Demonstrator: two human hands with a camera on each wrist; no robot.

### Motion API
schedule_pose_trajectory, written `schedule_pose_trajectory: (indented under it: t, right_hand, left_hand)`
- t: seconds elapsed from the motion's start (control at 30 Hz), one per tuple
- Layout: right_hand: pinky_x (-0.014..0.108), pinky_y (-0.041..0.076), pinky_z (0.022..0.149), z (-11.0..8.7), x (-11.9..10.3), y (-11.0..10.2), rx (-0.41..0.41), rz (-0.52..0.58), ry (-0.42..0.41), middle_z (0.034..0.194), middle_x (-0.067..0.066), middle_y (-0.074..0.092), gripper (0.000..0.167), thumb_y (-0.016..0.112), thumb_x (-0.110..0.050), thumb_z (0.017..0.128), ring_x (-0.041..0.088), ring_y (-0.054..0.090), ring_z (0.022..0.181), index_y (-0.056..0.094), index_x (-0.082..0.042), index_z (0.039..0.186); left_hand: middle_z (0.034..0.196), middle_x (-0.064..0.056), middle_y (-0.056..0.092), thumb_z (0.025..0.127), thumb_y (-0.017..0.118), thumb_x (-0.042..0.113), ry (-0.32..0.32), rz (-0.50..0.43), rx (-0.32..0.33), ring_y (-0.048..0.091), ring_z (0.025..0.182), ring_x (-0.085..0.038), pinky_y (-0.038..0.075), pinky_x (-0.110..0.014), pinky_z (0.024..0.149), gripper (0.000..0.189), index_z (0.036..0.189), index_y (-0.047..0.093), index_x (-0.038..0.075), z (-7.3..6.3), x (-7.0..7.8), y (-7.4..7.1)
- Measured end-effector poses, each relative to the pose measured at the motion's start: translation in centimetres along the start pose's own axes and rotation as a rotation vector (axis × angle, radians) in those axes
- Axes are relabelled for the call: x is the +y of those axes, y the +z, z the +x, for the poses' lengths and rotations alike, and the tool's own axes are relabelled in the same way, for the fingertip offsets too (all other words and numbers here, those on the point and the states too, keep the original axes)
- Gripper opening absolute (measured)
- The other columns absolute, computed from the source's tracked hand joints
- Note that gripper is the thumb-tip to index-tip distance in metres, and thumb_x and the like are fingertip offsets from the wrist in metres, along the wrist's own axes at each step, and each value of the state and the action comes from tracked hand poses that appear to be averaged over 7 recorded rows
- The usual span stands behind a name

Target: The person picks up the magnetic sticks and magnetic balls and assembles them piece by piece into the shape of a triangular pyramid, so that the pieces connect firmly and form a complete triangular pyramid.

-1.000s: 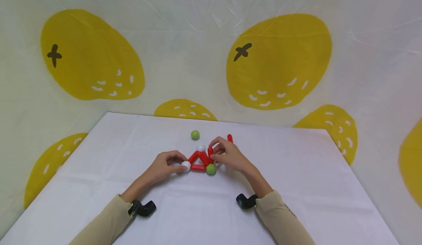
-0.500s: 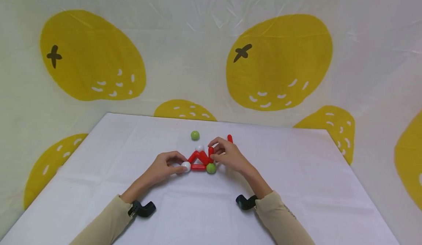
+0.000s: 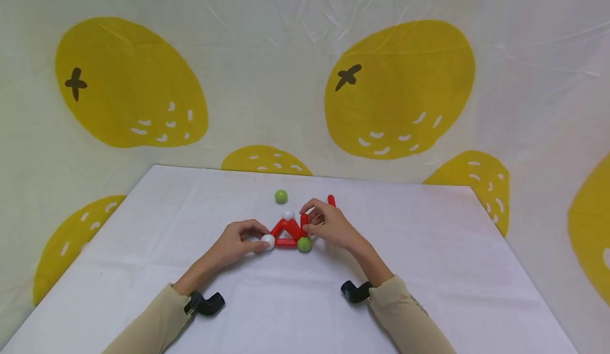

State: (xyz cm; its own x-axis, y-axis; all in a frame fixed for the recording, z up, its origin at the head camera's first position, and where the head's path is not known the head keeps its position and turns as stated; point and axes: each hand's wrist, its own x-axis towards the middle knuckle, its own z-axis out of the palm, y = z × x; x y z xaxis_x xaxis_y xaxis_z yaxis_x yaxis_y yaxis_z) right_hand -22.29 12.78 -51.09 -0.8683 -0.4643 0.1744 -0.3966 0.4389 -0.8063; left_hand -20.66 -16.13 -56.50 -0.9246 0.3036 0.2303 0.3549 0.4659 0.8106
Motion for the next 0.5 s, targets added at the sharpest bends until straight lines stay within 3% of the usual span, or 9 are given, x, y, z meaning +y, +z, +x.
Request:
schedule_pose_trajectory:
  t: [0.3, 0.5]
  right_hand:
    - [0.042, 0.06, 0.093, 0.0, 0.21, 0.01, -0.019, 0.009, 0.005, 0.115, 0.013, 0.067, 0.042, 0.075, -0.007, 0.091, 0.024, 0.07, 0.099, 0.059, -0.006, 0.129]
    - [0.039, 0.061, 0.089, 0.12, 0.3, 0.01, -0.031, -0.036, 0.004, 0.114, 0.012, 0.068, 0.05, 0.079, -0.006, 0.087, 0.022, 0.069, 0.099, 0.058, -0.006, 0.132]
  left_hand:
    - [0.1, 0.008, 0.072, 0.087, 0.081, 0.031, -0.003, -0.002, -0.002, 0.062, 0.102, -0.017, 0.05, -0.036, 0.09, 0.019, 0.105, 0.075, 0.03, 0.04, 0.01, 0.08]
    - [0.101, 0.008, 0.072, 0.088, 0.081, 0.031, -0.008, -0.001, -0.001, 0.062, 0.102, -0.017, 0.051, -0.036, 0.091, 0.02, 0.106, 0.075, 0.03, 0.06, 0.1, 0.16]
